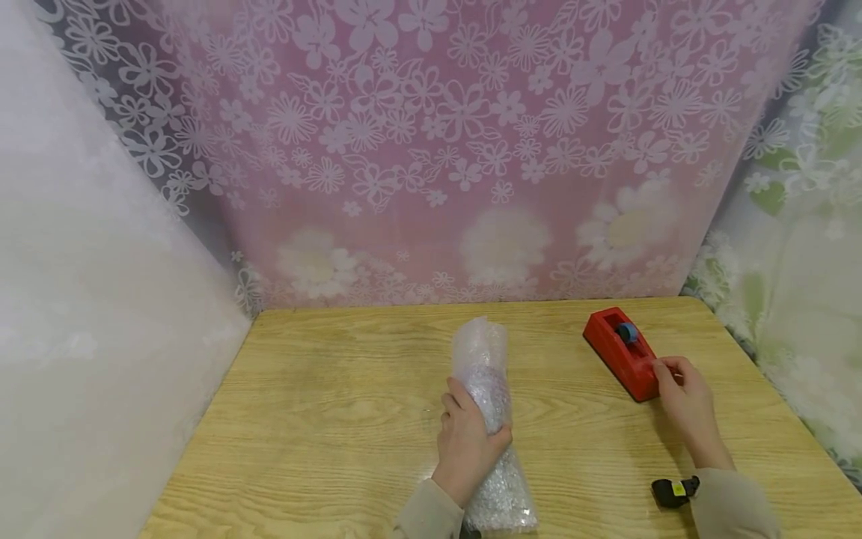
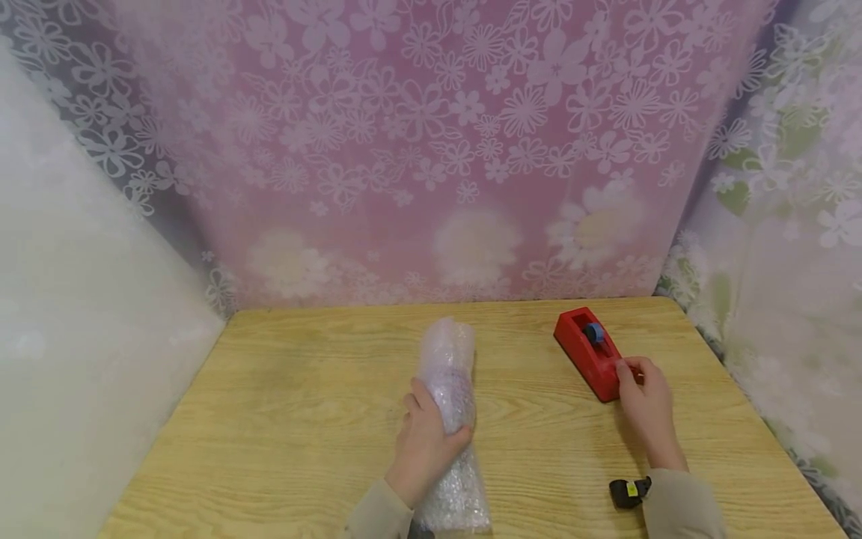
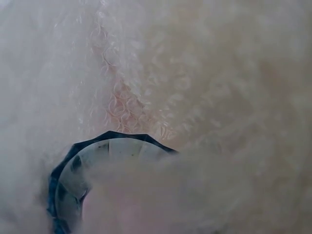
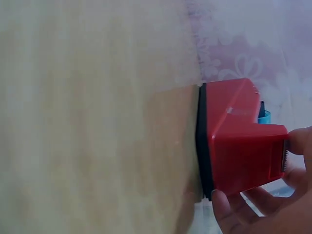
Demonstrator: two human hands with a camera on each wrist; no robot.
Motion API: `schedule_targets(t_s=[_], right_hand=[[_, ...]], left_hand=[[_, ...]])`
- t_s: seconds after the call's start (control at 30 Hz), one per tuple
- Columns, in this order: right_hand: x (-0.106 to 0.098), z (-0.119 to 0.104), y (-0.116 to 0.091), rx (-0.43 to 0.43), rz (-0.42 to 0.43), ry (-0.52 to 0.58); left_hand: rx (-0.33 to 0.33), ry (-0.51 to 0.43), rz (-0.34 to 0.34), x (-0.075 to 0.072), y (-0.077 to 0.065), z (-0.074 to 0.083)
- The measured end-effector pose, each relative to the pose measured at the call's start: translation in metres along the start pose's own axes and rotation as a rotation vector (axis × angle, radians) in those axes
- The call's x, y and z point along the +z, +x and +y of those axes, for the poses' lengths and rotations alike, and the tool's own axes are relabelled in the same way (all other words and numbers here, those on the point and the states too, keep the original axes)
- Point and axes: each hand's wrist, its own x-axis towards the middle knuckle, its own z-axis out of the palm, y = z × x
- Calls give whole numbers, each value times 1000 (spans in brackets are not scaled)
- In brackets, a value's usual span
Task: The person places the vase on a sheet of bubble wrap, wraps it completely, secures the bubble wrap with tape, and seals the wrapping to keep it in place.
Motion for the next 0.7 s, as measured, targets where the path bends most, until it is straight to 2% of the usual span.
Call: schedule_targets(t_s=[0.2, 0.4, 0.53, 0.7], right_hand=[[2, -6, 5, 129, -51, 144], [1, -12, 14, 326, -123, 394], [1, -14, 12, 351, -115, 559], [4, -15, 9, 348, -43, 801]], left_hand=[[-1, -3, -2, 0, 0, -1], [2, 2, 2, 2, 0, -1], [3, 2, 3, 1, -1, -1], [5, 2, 8, 1, 0, -1]])
